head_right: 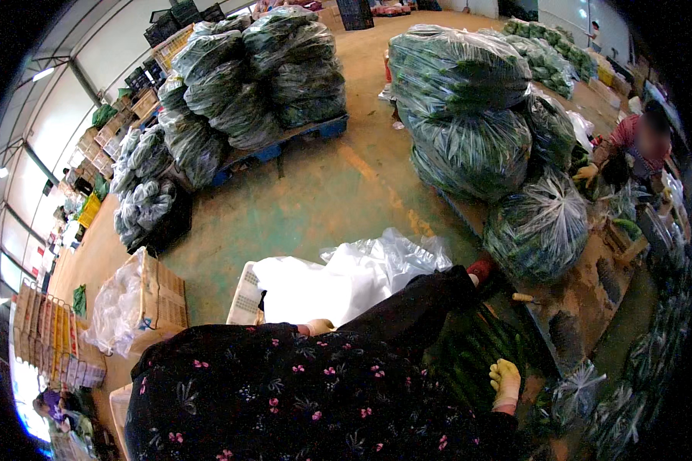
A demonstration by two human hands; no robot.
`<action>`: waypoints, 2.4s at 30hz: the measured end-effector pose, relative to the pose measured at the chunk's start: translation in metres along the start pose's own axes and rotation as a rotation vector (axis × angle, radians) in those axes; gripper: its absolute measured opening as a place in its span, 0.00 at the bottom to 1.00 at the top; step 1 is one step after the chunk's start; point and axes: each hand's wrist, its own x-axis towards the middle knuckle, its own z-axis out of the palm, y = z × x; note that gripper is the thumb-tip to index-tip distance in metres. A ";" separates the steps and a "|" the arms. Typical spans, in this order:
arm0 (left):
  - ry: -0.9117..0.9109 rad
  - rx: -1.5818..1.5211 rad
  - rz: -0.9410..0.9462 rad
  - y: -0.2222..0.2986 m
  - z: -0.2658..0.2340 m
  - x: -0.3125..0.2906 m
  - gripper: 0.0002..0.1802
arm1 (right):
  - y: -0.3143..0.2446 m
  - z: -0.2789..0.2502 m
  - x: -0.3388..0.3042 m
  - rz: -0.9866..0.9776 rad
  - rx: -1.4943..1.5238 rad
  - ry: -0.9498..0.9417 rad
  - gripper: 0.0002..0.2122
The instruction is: The person places cucumbers into plastic bags and places the bags on a scale.
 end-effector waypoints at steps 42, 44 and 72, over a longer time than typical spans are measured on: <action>0.252 -0.044 -0.042 0.017 -0.008 -0.040 0.27 | 0.009 -0.003 -0.008 0.073 -0.044 -0.062 0.16; 0.230 0.028 0.082 0.022 -0.025 -0.016 0.28 | 0.015 -0.009 0.000 0.061 -0.081 -0.077 0.14; 0.070 0.138 0.835 0.384 -0.092 0.085 0.28 | 0.014 -0.018 -0.025 0.116 -0.027 0.121 0.10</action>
